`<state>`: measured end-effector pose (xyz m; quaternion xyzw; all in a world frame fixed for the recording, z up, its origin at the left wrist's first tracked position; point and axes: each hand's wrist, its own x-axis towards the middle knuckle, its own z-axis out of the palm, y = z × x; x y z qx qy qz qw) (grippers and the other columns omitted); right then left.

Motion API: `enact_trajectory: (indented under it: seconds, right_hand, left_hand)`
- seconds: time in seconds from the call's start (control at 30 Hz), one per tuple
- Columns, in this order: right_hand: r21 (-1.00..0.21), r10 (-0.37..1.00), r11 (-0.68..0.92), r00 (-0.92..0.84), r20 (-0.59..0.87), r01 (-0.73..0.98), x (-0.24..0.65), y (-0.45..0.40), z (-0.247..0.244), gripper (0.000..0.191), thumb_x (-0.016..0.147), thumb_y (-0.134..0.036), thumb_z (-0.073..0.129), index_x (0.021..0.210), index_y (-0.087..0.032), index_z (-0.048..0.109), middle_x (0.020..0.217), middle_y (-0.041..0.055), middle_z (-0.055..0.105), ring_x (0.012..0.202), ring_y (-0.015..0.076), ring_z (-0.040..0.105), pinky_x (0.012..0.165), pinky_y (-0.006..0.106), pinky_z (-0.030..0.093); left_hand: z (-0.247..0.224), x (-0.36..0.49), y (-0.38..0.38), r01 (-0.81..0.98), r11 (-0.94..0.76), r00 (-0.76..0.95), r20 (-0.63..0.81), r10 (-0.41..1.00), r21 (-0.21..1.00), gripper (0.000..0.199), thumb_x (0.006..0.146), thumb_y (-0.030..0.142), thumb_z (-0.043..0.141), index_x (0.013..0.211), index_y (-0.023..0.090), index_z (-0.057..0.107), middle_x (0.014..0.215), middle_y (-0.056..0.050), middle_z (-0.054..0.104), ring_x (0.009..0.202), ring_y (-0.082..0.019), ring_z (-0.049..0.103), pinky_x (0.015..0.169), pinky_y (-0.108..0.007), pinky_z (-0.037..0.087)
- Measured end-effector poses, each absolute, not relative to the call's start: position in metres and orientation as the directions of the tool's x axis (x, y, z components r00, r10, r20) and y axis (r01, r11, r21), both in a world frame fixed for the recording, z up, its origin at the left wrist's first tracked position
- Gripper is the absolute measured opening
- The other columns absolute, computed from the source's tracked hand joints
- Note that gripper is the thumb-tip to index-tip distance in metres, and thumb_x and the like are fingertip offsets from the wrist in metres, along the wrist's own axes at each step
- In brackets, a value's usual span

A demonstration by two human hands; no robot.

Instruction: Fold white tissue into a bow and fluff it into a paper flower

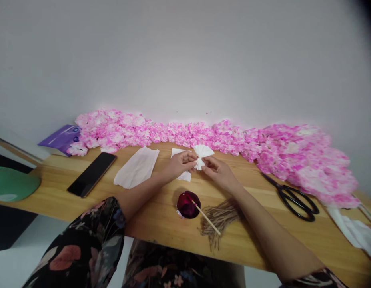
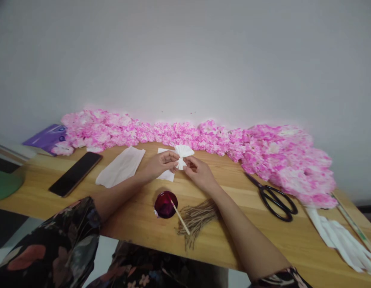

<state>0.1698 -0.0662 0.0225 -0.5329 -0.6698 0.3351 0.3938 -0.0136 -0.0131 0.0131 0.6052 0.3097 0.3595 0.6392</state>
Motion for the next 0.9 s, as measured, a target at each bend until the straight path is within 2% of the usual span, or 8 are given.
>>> enact_trajectory:
  seconds: [0.17, 0.47, 0.63, 0.73, 0.83, 0.9]
  right_hand:
    - [-0.883, 0.975, 0.215, -0.136, 0.173, 0.417, 0.175, -0.065, 0.025, 0.026, 0.08, -0.032, 0.056, 0.099, -0.02, 0.067, 0.097, 0.0055, 0.071, 0.087, 0.0215, 0.064, 0.077, 0.033, 0.049]
    - [-0.865, 0.967, 0.237, -0.196, 0.165, 0.441, 0.181, -0.063, 0.022, 0.026, 0.081, -0.027, 0.053, 0.102, -0.02, 0.065, 0.099, 0.0051, 0.07, 0.09, 0.0217, 0.063, 0.08, 0.033, 0.046]
    - [-0.873, 0.965, 0.219, -0.227, 0.128, 0.435, 0.181, -0.064, 0.024, 0.026, 0.083, -0.033, 0.054, 0.101, -0.018, 0.065, 0.096, 0.0055, 0.069, 0.088, 0.0222, 0.062, 0.078, 0.033, 0.047]
    - [-0.891, 0.97, 0.176, -0.226, 0.086, 0.419, 0.181, -0.064, 0.026, 0.033, 0.085, -0.041, 0.055, 0.103, -0.016, 0.064, 0.093, 0.0058, 0.069, 0.086, 0.0232, 0.062, 0.077, 0.035, 0.048]
    - [-0.92, 0.975, 0.165, -0.199, 0.098, 0.355, 0.181, -0.064, 0.026, 0.046, 0.083, -0.046, 0.059, 0.12, -0.019, 0.058, 0.113, 0.0082, 0.066, 0.102, 0.0261, 0.06, 0.086, 0.038, 0.048]
    - [-0.924, 0.97, 0.205, -0.194, 0.147, 0.324, 0.182, -0.064, 0.026, 0.059, 0.082, -0.047, 0.062, 0.133, -0.022, 0.047, 0.131, 0.0096, 0.057, 0.116, 0.0266, 0.055, 0.093, 0.039, 0.046]
  left_hand:
    - [0.013, -0.016, -0.008, -0.012, -0.072, 0.515, 0.068, 0.854, 0.997, 0.013, 0.08, 0.017, 0.058, 0.091, 0.012, 0.062, 0.078, -0.002, 0.065, 0.057, -0.005, 0.057, 0.055, -0.018, 0.046]
    - [0.016, -0.019, -0.006, 0.053, -0.104, 0.441, 0.07, 0.895, 0.993, 0.02, 0.079, 0.011, 0.052, 0.092, 0.012, 0.067, 0.078, -0.001, 0.067, 0.053, -0.004, 0.054, 0.052, -0.015, 0.043]
    - [0.02, -0.02, -0.007, 0.117, -0.096, 0.438, 0.035, 0.898, 0.989, 0.023, 0.079, 0.011, 0.051, 0.092, 0.014, 0.07, 0.076, 0.0, 0.067, 0.054, -0.005, 0.054, 0.054, -0.016, 0.044]
    - [0.02, -0.021, -0.008, 0.126, -0.098, 0.443, 0.033, 0.896, 0.987, 0.025, 0.079, 0.013, 0.05, 0.093, 0.014, 0.07, 0.079, -0.001, 0.068, 0.057, -0.006, 0.055, 0.055, -0.017, 0.045]
    - [0.021, -0.022, -0.01, 0.136, -0.122, 0.461, 0.046, 0.886, 0.983, 0.023, 0.08, 0.015, 0.05, 0.091, 0.014, 0.071, 0.076, 0.0, 0.066, 0.058, -0.007, 0.055, 0.056, -0.017, 0.044]
    - [0.023, -0.022, -0.012, 0.152, -0.135, 0.475, 0.047, 0.879, 0.979, 0.022, 0.08, 0.017, 0.051, 0.089, 0.013, 0.071, 0.072, 0.0, 0.065, 0.057, -0.007, 0.054, 0.055, -0.017, 0.044]
